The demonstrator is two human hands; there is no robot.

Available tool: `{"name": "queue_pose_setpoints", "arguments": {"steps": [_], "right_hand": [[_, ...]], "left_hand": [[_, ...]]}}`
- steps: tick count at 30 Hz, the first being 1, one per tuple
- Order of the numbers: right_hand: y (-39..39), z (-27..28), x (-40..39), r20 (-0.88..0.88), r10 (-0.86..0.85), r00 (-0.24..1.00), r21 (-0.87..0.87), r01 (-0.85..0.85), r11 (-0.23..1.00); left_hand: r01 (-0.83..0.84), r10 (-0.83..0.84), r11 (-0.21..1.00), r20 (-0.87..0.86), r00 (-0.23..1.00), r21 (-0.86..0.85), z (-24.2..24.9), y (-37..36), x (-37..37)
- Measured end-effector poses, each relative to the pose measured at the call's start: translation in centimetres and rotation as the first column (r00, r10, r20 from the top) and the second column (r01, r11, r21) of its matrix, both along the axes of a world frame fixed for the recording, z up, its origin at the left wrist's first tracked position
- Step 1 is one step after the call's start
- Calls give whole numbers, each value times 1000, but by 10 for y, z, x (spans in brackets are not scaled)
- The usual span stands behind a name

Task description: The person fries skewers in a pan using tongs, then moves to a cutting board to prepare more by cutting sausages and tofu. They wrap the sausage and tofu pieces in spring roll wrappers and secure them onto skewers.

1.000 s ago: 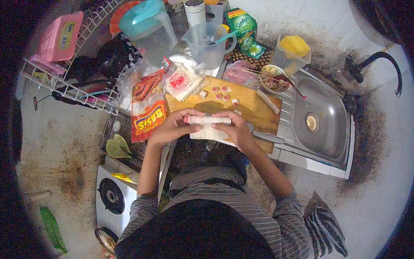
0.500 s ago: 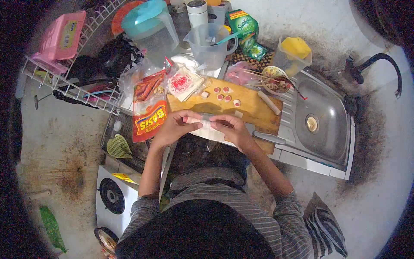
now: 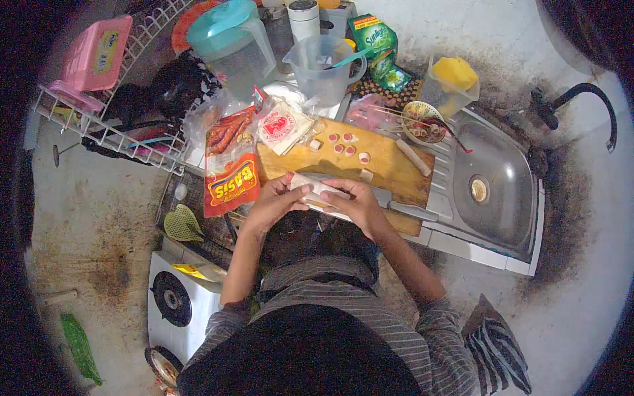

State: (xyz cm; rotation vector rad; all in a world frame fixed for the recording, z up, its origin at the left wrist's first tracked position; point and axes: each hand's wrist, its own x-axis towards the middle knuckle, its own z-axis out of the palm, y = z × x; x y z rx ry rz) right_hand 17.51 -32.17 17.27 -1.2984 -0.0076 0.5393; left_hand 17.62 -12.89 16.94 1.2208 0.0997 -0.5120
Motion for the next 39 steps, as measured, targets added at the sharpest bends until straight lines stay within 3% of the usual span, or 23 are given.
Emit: {"name": "queue_pose_setpoints", "arguments": {"steps": [8,11,13,16,20,23,25,29,32,36,39], "right_hand": [[3,-11,-4,120,-100,988,-81,111,991],[7,-17,-6,247,-141,959,-96,169,981],[10,-19,-8,466,-137,874,-138,225,964],[13,-18,-12,401,-122,908,-98,174,980],[14,-8,-17,322,-141,936,-112,185,976],[12,-9,-17,229,-75,971,-103,101,990],[12,-4,-19,127,-59,990,11,58,998],[8,-6,-20,149,-70,986,34,65,997],[6,-11,-20,163,-83,983,28,79,996],[6,-23,-22,233,-112,966,13,112,994],[8,-17,-26,210,-138,968,-16,144,989]], "left_hand": [[-199,202,972,13,979,-121,-6,-14,-5],[-236,240,968,46,970,-81,-7,-17,-8],[-253,255,965,40,966,-64,-9,-18,-8],[-272,284,942,35,958,-195,-7,-20,-9],[-317,329,930,40,943,-183,1,-23,-10],[-311,325,933,50,944,-179,-7,-21,-9],[-301,311,943,59,948,-141,-9,-20,-9],[-312,323,936,46,945,-161,-6,-24,-11],[-126,124,992,211,970,-3,-17,-25,-12],[-138,133,990,224,966,10,-15,-30,-16],[-133,115,983,143,983,124,-11,-25,-14]]}}
